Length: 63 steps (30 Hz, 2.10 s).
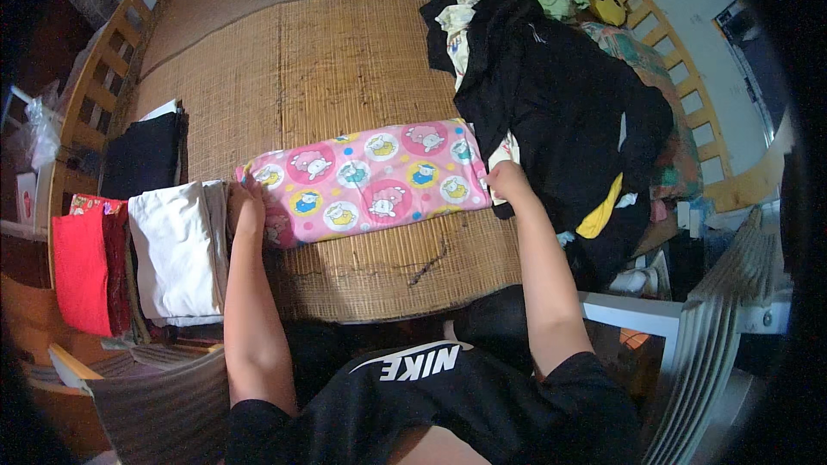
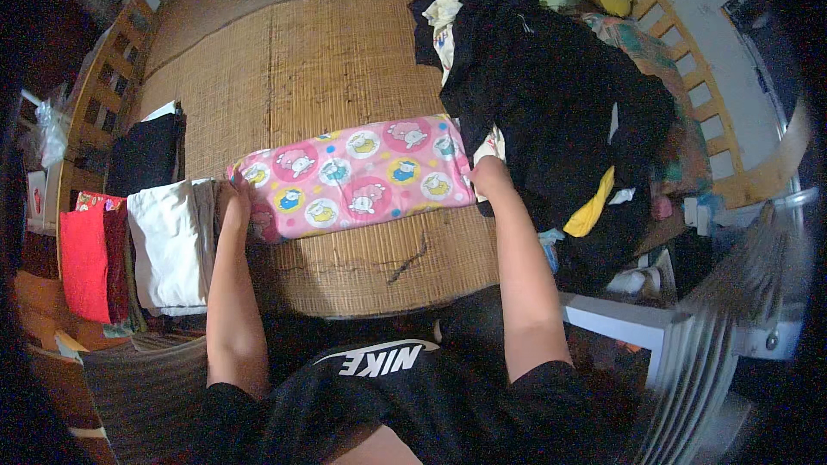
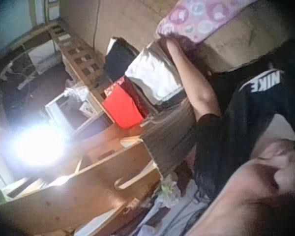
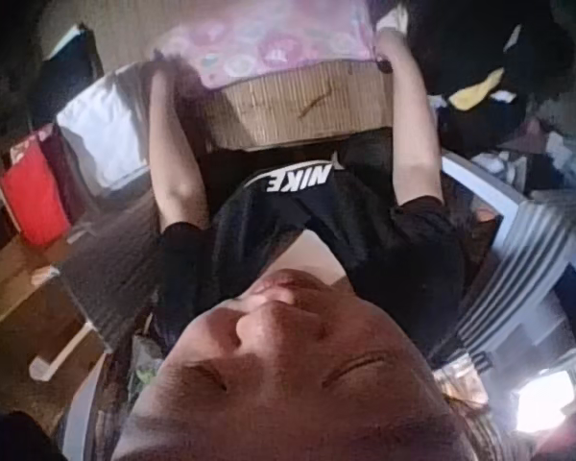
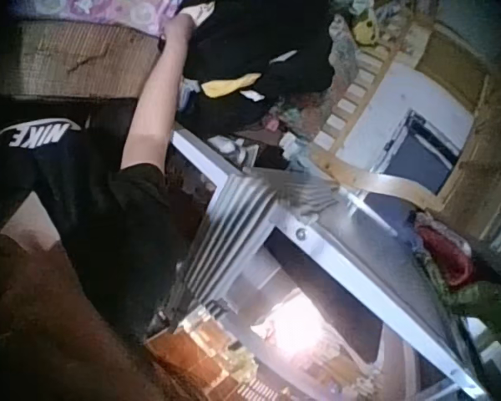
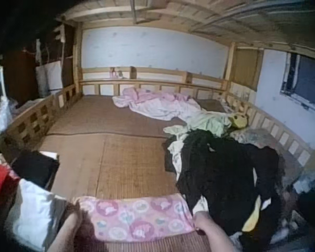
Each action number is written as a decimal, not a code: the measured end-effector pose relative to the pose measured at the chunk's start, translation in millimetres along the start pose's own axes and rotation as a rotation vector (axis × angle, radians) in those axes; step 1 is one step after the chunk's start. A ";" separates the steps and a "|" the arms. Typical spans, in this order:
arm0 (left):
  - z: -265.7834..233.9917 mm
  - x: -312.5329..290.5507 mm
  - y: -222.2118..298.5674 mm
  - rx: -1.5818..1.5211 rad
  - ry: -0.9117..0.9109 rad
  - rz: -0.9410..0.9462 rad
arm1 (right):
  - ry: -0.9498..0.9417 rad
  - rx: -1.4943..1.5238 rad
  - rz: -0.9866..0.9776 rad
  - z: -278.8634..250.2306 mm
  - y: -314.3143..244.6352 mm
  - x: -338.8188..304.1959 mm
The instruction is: The person folds several pieces of clothing on a tatami mat floor. They fold a grey t-shirt, a white t-shirt, and a pink patterned garment, placing each folded item into a neat stack.
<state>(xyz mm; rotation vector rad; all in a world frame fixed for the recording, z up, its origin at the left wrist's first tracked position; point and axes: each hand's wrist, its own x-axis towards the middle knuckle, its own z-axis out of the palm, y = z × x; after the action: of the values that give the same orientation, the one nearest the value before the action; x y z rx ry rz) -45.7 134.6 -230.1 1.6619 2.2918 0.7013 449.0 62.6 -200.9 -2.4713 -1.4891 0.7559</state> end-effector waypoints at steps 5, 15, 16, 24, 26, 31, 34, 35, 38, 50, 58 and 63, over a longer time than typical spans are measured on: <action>-14.8 -17.3 -14.5 -0.017 -0.358 0.164 | 0.046 -0.277 -0.126 17.9 -7.0 -20.5; 6.5 -14.2 -55.0 -0.937 -0.228 -0.398 | -0.185 -0.241 -0.180 -19.3 -4.8 -45.1; 6.0 -17.4 -49.9 -0.769 -0.238 -0.365 | -0.113 -0.275 -0.113 -20.4 -5.2 -48.8; -63.8 -30.7 25.3 -0.504 -0.286 -0.126 | 0.082 -0.075 -0.544 36.0 -68.9 -69.9; -82.8 -38.6 56.1 -0.776 -0.313 -0.149 | -0.037 0.104 -0.711 49.1 -109.8 -102.5; -87.2 -43.7 133.5 -0.893 -0.444 0.112 | -0.276 0.326 -0.724 84.2 -105.7 -72.7; -80.9 -63.8 193.0 -0.981 -0.544 0.194 | -0.515 0.861 -0.427 27.8 -127.5 -76.6; -74.0 -73.4 219.3 -0.943 -0.557 0.250 | -0.552 1.073 -0.395 28.1 -112.3 -60.6; -25.8 -96.4 266.0 -0.710 -0.521 0.390 | -0.602 1.524 -0.210 14.5 -92.6 -35.1; 54.6 -178.2 240.6 -0.763 -0.642 0.471 | -0.221 1.467 -0.112 16.7 -40.5 -6.3; 41.9 -151.0 159.2 -0.400 -0.355 0.019 | 0.079 0.397 -0.193 34.0 -10.6 3.2; 27.7 -139.7 138.8 -0.463 -0.286 0.164 | -0.225 0.447 -0.347 27.6 -39.0 -26.4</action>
<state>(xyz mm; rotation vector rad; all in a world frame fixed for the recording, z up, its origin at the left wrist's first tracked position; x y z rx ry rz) 128.6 44.3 -197.8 1.6100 1.6585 0.8821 394.9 55.7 -200.8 -1.7937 -1.5533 1.1695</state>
